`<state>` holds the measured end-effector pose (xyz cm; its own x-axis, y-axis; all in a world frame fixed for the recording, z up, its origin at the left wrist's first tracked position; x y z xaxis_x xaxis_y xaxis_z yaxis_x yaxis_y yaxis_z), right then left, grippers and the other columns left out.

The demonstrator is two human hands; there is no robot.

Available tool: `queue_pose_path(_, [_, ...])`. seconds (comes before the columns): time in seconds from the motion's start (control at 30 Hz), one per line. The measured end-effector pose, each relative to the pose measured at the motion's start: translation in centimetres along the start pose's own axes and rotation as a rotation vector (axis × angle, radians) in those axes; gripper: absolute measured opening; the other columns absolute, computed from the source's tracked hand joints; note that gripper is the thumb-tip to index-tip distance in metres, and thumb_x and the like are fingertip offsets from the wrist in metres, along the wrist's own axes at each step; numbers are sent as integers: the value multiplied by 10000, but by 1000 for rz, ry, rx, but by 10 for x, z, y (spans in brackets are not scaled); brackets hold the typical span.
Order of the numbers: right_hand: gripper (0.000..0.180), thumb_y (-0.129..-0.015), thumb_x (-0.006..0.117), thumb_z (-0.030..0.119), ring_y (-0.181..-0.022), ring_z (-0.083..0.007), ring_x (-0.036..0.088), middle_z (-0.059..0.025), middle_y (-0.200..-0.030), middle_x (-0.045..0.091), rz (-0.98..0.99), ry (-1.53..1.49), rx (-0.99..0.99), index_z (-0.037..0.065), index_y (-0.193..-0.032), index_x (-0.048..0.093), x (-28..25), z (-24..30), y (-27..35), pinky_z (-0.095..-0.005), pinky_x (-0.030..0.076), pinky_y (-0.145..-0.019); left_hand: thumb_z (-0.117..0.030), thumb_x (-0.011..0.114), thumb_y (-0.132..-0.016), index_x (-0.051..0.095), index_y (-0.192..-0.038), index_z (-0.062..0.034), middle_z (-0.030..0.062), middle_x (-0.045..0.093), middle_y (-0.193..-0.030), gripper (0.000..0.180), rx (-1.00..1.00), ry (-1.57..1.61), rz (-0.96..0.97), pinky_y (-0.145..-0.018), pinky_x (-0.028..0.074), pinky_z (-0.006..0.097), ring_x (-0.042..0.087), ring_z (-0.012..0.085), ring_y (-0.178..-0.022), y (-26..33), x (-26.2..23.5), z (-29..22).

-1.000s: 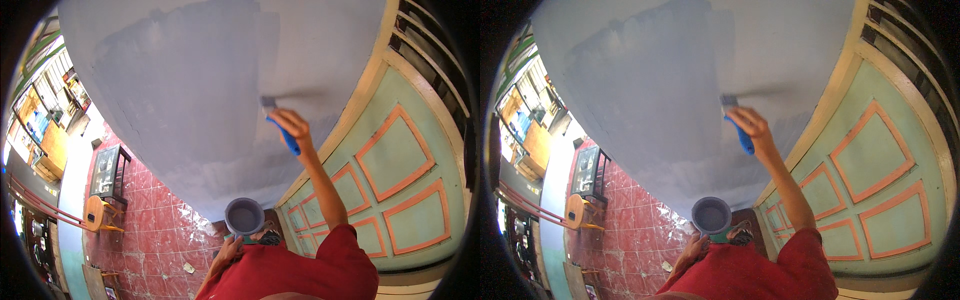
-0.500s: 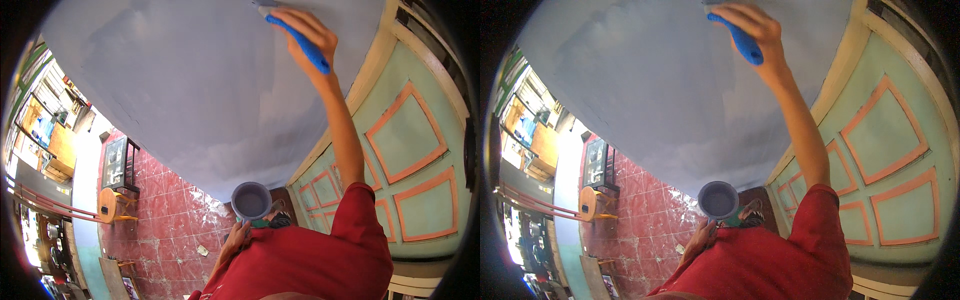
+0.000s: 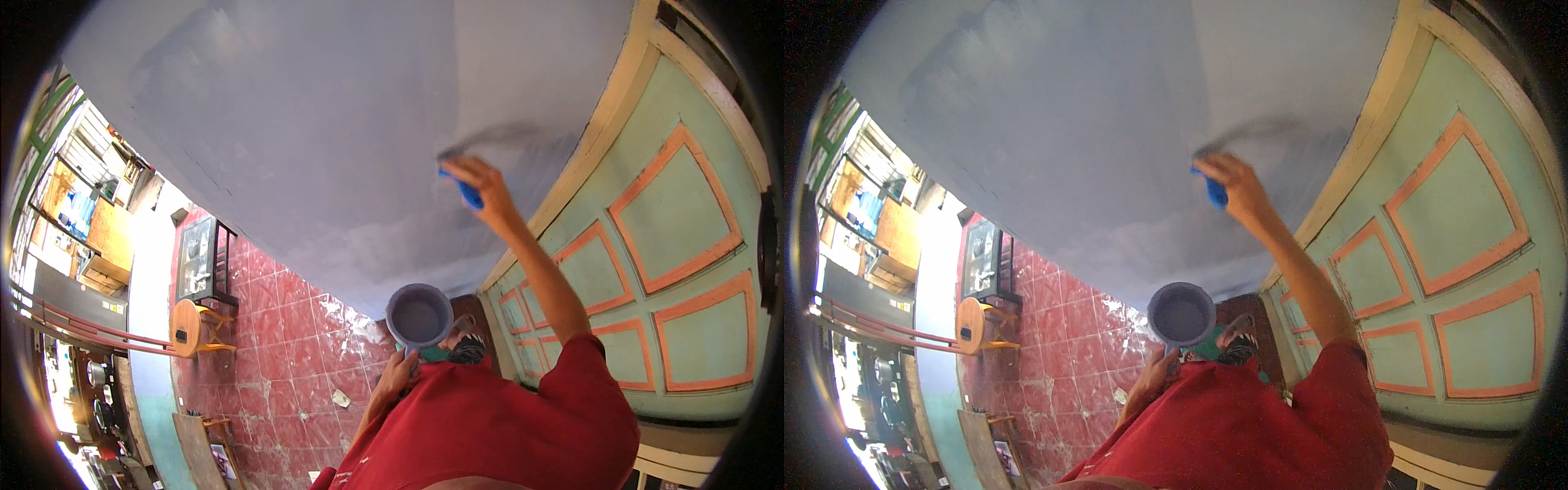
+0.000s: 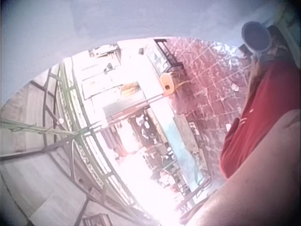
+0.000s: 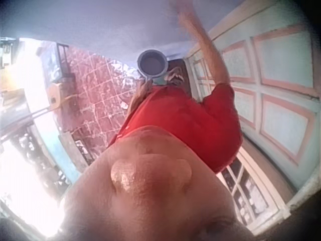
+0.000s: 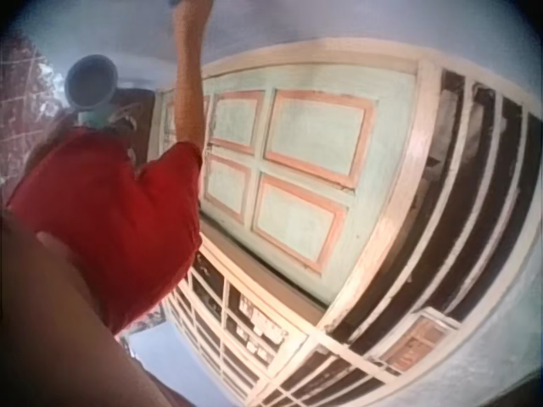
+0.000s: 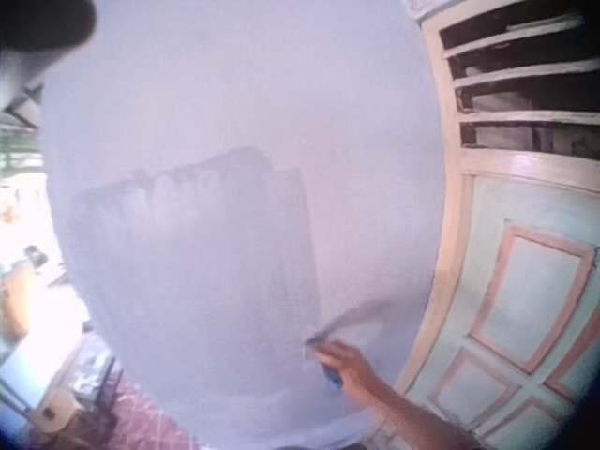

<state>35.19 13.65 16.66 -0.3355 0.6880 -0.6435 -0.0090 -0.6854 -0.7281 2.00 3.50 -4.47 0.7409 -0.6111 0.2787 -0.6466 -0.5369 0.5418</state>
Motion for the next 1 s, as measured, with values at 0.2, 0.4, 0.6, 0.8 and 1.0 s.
queue_pose_path(0.2, [398, -743, 658, -126, -956, -271, 686, -111, -1061, 699, -448, 46, -353, 65, -1090, 700, -80, 44, -98, -347, 575, -848, -291, 461, -1015, 503, -930, -60, 11, 481, -634, 250, -47, 65, 2, -408, 290, 248, 410, 98, -462, 4, 2, -3])
queue_pose_path(0.4, [367, -783, 695, 20, -1010, -249, 657, -85, -1110, 655, -408, 62, -219, 114, -1137, 680, -15, 15, -23, -344, 588, -861, -302, 463, -1017, 490, -922, -58, 5, 462, -628, 263, -43, 24, -17, -416, 290, 243, 400, 91, -467, 4, 5, -6])
queue_pose_path(0.6, [392, -791, 651, -15, -1081, -300, 617, -111, -1147, 644, 25, 4, 54, 106, -1164, 655, 79, -27, 107, -397, 542, -930, -298, 455, -1022, 464, -907, -74, -5, 434, -615, 252, -46, -5, -23, -408, 273, 245, 373, 84, -455, 6, 9, -17])
queue_pose_path(0.8, [501, -796, 617, -36, -1113, -306, 599, -102, -1198, 629, 4, -49, 31, 124, -1270, 593, 46, -23, 59, -408, 514, -979, -287, 447, -1025, 472, -951, -74, -4, 437, -626, 227, -48, 34, 15, -387, 255, 249, 355, 73, -442, 6, 4, -9])
queue_pose_path(1.0, [404, -790, 646, -37, -1054, -289, 641, -97, -1169, 643, -488, -33, -234, 95, -1172, 661, -16, 20, -15, -372, 565, -893, -274, 430, -1029, 481, -1005, -68, -2, 435, -631, 214, -121, 39, -15, -396, 250, 238, 360, 71, -455, 11, 0, -4])
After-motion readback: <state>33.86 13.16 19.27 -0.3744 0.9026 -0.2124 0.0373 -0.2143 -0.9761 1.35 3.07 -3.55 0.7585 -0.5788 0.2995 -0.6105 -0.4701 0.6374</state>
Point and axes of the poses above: each hand's wrist, its own y-axis away from the middle knuckle, its own x-axis out of the palm, z = x × y, the point moved 3 cm from there along -y, towards the middle knuckle
